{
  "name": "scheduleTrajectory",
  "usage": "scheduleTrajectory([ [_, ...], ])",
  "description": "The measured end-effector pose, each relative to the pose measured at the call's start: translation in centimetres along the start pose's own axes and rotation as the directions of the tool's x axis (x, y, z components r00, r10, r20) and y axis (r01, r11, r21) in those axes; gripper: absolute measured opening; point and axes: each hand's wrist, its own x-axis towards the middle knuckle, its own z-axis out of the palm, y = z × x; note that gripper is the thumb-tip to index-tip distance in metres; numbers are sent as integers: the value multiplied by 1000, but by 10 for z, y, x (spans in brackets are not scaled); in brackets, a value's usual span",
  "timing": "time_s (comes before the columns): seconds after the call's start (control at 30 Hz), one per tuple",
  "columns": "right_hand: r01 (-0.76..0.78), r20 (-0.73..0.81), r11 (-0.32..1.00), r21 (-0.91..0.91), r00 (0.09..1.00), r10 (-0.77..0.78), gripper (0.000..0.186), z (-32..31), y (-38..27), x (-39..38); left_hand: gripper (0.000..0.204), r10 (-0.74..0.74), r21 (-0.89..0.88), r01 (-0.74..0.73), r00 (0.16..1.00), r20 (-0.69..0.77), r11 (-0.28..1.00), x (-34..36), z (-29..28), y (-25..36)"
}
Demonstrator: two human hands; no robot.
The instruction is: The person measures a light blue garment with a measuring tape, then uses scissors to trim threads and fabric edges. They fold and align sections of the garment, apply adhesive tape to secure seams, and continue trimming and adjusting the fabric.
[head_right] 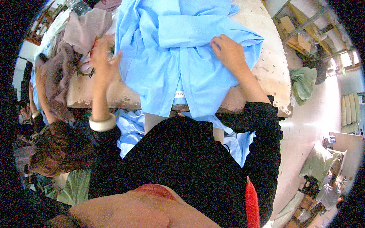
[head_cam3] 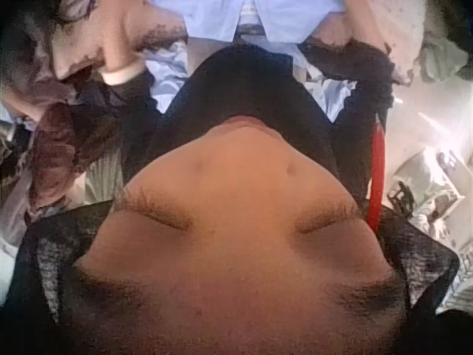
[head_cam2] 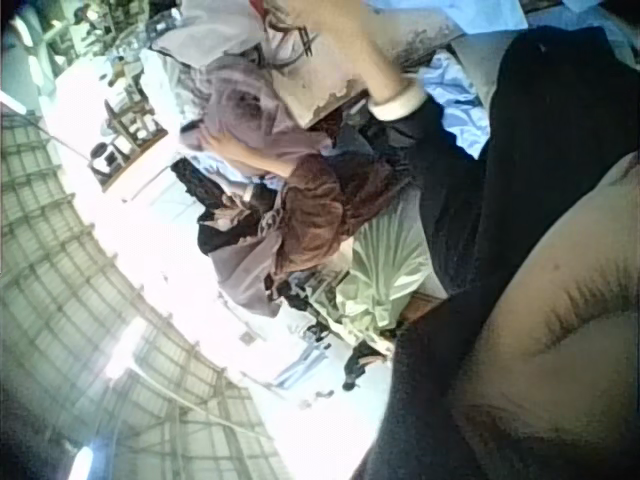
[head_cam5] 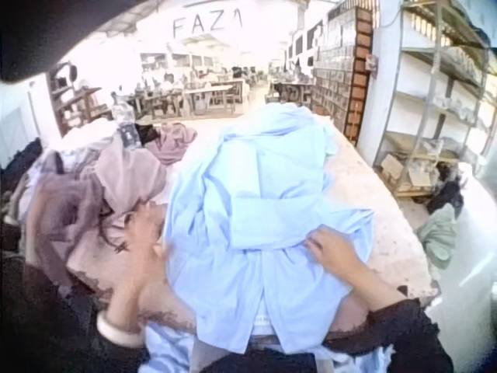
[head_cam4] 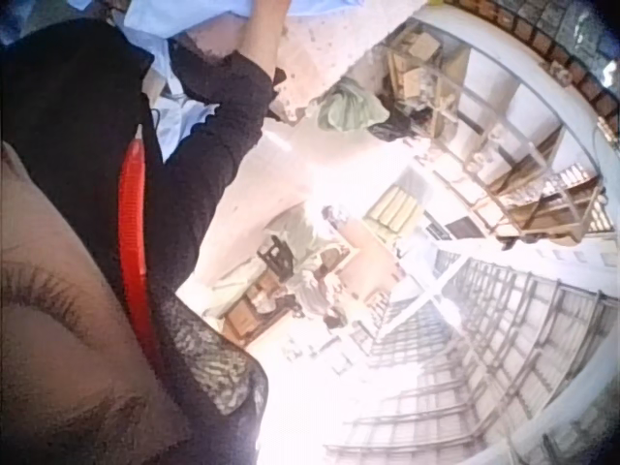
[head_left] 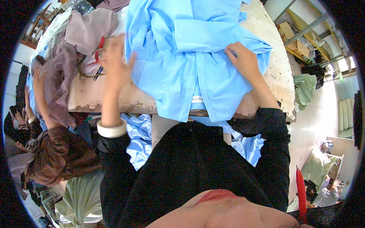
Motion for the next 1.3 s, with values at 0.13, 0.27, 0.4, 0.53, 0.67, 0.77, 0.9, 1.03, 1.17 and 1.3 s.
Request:
scheduleTrajectory([
  [0.13,-507,-296,862,14,821,488,22,-57,35,2,41,151,-196,-68,882,446,978,-49,-25,61],
  [0.27,-544,-678,831,-119,656,332,33,-98,24,-53,34,79,-288,68,878,471,955,-60,-49,75],
  [0.4,-283,-170,958,55,942,288,44,-52,-63,-106,33,307,-480,-66,842,444,875,-72,-46,101],
  [0.53,23,173,997,73,984,-35,50,-22,-118,-106,39,375,-405,-159,757,535,900,-81,-30,121],
  [0.67,118,332,973,200,926,-180,59,-53,-96,-111,42,362,-445,-80,714,599,892,-90,-55,97],
  [0.77,165,239,970,177,949,-205,66,-50,-72,-117,41,361,-416,-107,714,600,903,-96,-56,80],
  [0.9,-614,360,601,511,788,499,53,-38,-56,-115,25,46,-474,149,926,375,868,-90,-28,78],
  [1.03,-70,219,838,542,974,-60,29,-36,-59,-106,22,-306,-370,483,843,443,794,-59,1,74],
  [1.17,-284,247,881,379,948,200,22,-30,-62,-92,40,-306,-276,526,765,566,805,-33,17,60],
  [1.3,-673,219,700,237,739,637,26,-25,-79,-82,56,-187,-349,378,861,473,857,-43,13,62],
])
